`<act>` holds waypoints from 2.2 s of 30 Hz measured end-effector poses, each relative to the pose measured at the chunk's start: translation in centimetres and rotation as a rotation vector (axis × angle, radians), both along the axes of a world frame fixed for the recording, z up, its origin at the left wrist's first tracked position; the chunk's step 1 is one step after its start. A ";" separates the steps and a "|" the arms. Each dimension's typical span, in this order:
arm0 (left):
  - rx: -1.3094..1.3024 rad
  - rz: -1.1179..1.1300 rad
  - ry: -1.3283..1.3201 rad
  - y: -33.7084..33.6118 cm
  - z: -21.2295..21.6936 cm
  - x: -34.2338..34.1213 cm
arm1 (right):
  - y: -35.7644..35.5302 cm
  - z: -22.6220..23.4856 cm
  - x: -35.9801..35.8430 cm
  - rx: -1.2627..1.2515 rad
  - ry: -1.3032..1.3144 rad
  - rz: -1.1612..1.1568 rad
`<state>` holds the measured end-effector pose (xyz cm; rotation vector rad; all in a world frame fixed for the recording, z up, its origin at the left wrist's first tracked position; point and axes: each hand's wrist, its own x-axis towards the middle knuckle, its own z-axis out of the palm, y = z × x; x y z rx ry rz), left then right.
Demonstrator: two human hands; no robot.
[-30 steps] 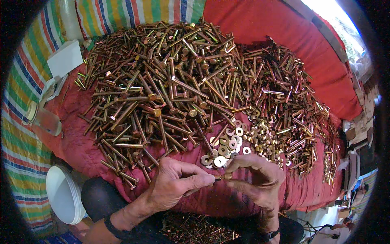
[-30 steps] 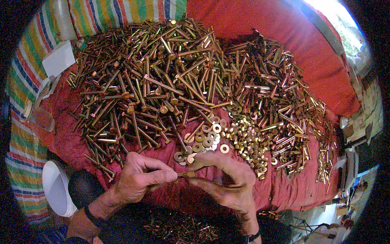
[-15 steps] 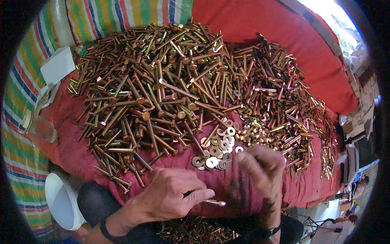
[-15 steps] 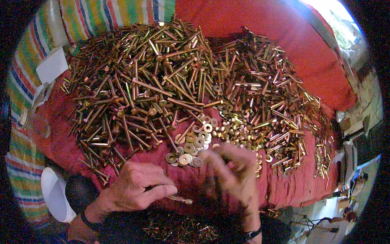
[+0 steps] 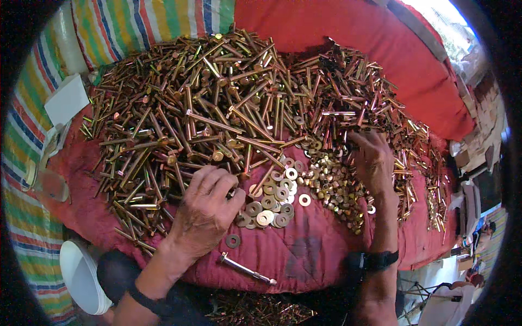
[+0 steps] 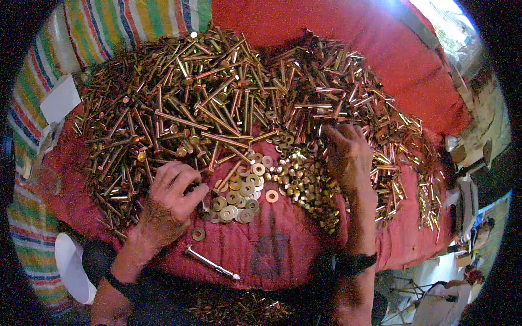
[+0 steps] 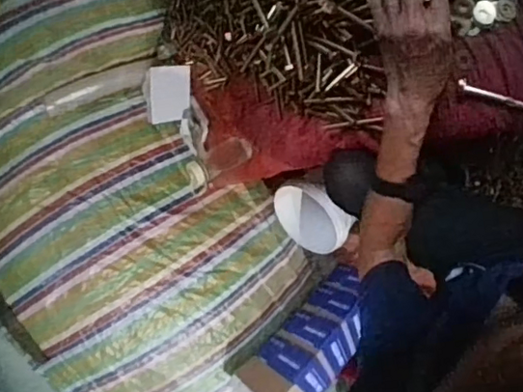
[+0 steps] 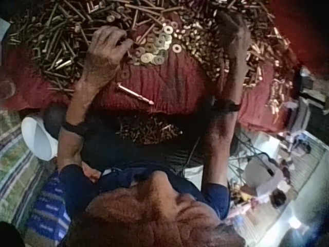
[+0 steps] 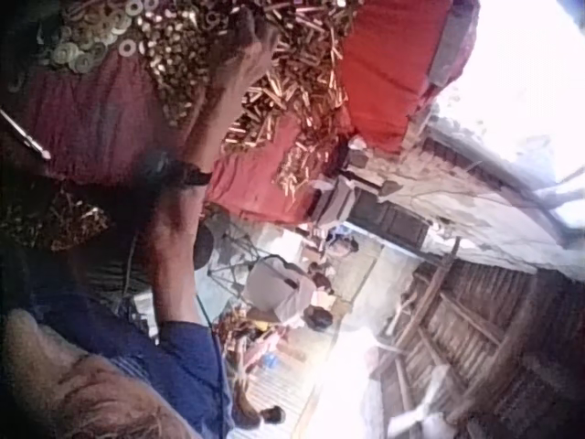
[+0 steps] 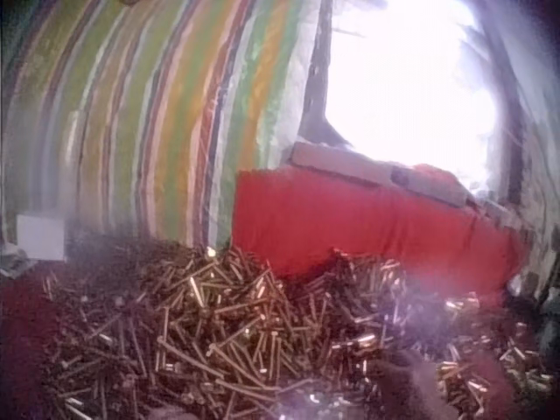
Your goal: The person sits on the floor and repeatedly picks up brass-colored cylindrical pins, washers, and nuts from a large pile. They thread the components together by hand and place the assembled units into a separate pile on the red cloth.
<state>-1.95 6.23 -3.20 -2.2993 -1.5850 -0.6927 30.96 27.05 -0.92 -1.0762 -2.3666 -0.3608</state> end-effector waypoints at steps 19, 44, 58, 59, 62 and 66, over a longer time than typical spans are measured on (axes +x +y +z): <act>0.304 -0.018 -0.192 -0.6 1.8 -0.9 | -2.6 3.3 -4.3 -0.123 0.456 0.245; -0.648 0.143 -1.302 -5.7 6.2 0.7 | -14.0 -0.1 -6.5 -0.814 0.400 0.020; -0.185 -0.153 -0.691 -4.9 1.5 3.1 | -17.6 0.5 -9.7 -0.626 0.296 0.365; -0.229 -0.096 -0.659 -4.9 1.6 3.1 | -17.9 0.9 -9.9 -0.679 0.423 0.364; -0.295 -0.038 -0.939 -4.9 2.0 2.9 | -17.5 1.9 -9.5 -1.006 0.825 0.123; -0.628 0.099 -1.321 -5.3 3.1 2.2 | -15.3 1.2 -8.5 -0.956 0.801 0.243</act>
